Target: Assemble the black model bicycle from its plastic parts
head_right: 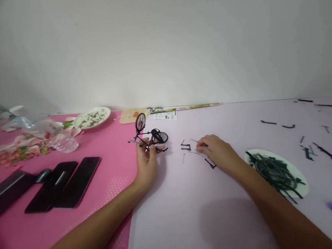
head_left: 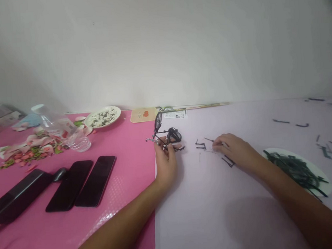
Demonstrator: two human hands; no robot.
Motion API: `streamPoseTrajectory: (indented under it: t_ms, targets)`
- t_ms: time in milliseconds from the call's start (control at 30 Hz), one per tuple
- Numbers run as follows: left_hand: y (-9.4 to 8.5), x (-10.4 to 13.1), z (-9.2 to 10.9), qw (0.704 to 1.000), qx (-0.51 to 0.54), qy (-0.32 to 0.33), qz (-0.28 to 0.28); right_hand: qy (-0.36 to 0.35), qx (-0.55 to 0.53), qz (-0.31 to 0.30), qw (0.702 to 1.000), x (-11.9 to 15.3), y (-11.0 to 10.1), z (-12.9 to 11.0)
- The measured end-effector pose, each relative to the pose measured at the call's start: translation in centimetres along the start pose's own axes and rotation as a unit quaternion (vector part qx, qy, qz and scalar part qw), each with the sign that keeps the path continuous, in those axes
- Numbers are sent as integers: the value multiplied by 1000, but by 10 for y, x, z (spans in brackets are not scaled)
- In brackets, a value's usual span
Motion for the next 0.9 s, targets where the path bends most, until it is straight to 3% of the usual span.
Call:
streamPoseTrajectory:
  t_ms: [233,533,900]
  targets:
    - [2,0,0,1000,-9,0,-8,-4,17,-48,999,2,0,-6]
    - [1,0,-2,1000,5,-15,-3,-14,1,-49,999,1,2,6]
    - [0,-1,-2,1000,-4,-3,-10,-20,8,-68,997,5,3,-6]
Point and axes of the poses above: each hand's wrist, its own x-axis away from the middle knuckle, its own y-axis out of the palm, z = x × y, the point moved 6 cm from there along -x, towards the middle knuckle, and after that the axes turned 8 degrees about x, right-handed, at the moved point
